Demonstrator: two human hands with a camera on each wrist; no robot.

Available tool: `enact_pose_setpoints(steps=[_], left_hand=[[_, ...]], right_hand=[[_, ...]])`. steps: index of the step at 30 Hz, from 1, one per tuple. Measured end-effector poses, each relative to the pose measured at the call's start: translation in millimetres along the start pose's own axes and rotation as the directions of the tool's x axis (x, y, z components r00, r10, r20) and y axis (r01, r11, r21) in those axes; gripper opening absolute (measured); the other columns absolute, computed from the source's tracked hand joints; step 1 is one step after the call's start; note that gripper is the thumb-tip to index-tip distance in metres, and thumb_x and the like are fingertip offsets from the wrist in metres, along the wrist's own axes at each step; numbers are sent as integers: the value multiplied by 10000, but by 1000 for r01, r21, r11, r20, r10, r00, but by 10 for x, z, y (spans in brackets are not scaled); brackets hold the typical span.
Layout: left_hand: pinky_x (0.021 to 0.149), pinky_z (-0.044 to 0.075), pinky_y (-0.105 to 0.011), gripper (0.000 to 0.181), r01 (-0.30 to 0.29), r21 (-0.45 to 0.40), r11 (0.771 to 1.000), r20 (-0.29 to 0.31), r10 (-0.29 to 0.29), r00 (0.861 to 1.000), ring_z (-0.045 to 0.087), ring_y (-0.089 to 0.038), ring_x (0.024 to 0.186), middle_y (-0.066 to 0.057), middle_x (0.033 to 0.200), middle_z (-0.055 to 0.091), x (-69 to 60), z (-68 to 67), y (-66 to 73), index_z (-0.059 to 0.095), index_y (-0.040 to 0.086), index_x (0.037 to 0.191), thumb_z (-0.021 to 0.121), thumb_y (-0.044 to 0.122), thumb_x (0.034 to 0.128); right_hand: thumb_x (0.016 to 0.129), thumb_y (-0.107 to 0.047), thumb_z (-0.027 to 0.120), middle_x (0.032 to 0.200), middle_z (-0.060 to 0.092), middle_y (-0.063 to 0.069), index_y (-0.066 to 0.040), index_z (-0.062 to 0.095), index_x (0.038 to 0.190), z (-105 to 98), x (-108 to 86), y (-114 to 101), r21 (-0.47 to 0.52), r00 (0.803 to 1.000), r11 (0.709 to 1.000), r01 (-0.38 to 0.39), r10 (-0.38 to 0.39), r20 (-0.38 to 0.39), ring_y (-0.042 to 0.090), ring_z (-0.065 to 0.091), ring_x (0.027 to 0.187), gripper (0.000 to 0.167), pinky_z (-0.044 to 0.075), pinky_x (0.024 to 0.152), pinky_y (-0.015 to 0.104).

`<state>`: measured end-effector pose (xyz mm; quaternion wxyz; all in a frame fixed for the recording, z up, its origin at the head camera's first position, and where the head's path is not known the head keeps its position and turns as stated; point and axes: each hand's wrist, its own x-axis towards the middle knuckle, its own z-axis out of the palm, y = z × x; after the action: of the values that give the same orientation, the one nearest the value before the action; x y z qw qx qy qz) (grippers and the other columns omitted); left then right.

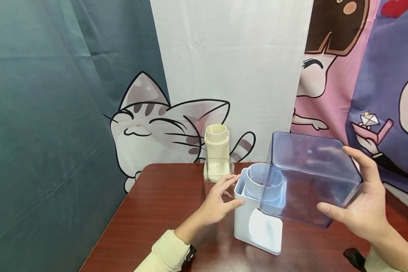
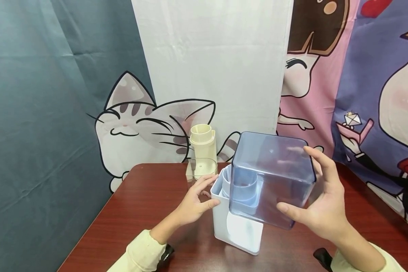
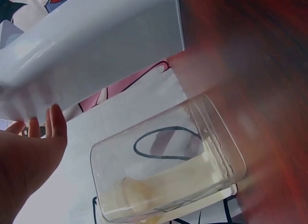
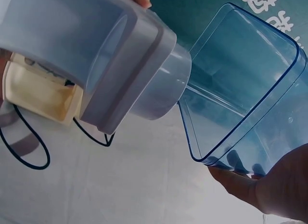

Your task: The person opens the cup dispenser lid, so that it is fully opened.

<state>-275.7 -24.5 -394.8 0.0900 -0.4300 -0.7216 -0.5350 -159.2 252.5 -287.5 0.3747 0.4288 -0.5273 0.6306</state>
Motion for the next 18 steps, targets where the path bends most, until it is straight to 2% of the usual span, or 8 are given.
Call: enact_pose_setpoints(steps=[3, 6, 9, 11, 13, 15, 18], left_hand=[[769, 547, -337, 596, -6, 24, 1000, 15, 6, 1000, 556, -167, 1085, -110, 1429, 503, 20, -3, 21, 489, 34, 1441, 720, 59, 892], [736, 536, -312, 550, -3, 51, 999, 35, 2, 999, 556, -169, 1005, -175, 1394, 527, 40, -33, 186, 484, -26, 1420, 685, 37, 912], [727, 516, -286, 534, 27, 48, 998, 57, -30, 998, 556, -172, 923, -150, 1328, 568, 49, -37, 185, 469, 19, 1444, 651, 74, 945], [745, 505, -252, 525, 46, 27, 999, 71, -48, 996, 563, -148, 906, -114, 1277, 593, 51, -30, 127, 449, 73, 1469, 617, 110, 973], [781, 512, -266, 528, 66, 12, 998, 79, -66, 995, 570, -152, 980, -72, 1311, 569, 53, -7, 23, 417, 128, 1495, 585, 144, 995], [819, 515, -288, 522, 66, 2, 998, 78, -65, 995, 559, -160, 1070, -81, 1369, 522, 56, -2, 32, 398, 115, 1503, 558, 139, 1007], [846, 508, -310, 514, 31, 4, 1000, 59, -31, 998, 526, -215, 1151, -108, 1449, 426, 67, 6, 24, 393, 66, 1498, 540, 115, 1008]], right_hand=[[518, 102, 922, 1322, 586, 179, 144, 387, 1371, -21, -25, -30, -48, 1000, 999, -4, 3, -10, 214, 567, 1158, 1008, 436, 927, 196], [510, 95, 929, 1332, 576, 162, 149, 382, 1385, -69, -63, -52, -86, 1000, 996, -18, 16, -23, 202, 561, 1159, 1033, 433, 921, 190], [500, 141, 911, 1344, 554, 182, 155, 365, 1392, -107, -87, -68, -43, 1000, 999, -25, 25, -15, 218, 555, 1177, 1045, 451, 922, 197], [494, 171, 896, 1349, 542, 188, 154, 353, 1399, -126, -95, -81, -19, 999, 999, -36, 36, -11, 223, 555, 1182, 1055, 465, 915, 201], [489, 185, 890, 1348, 544, 194, 157, 345, 1401, -138, -103, -95, 1, 999, 999, -36, 36, -8, 226, 559, 1184, 1062, 471, 918, 204], [477, 198, 884, 1344, 545, 197, 160, 339, 1403, -149, -112, -105, 10, 999, 999, -39, 40, -9, 228, 564, 1178, 1075, 477, 916, 204], [461, 228, 867, 1345, 534, 205, 167, 326, 1407, -162, -125, -121, 32, 999, 998, -49, 49, -6, 234, 563, 1175, 1092, 491, 910, 203]])
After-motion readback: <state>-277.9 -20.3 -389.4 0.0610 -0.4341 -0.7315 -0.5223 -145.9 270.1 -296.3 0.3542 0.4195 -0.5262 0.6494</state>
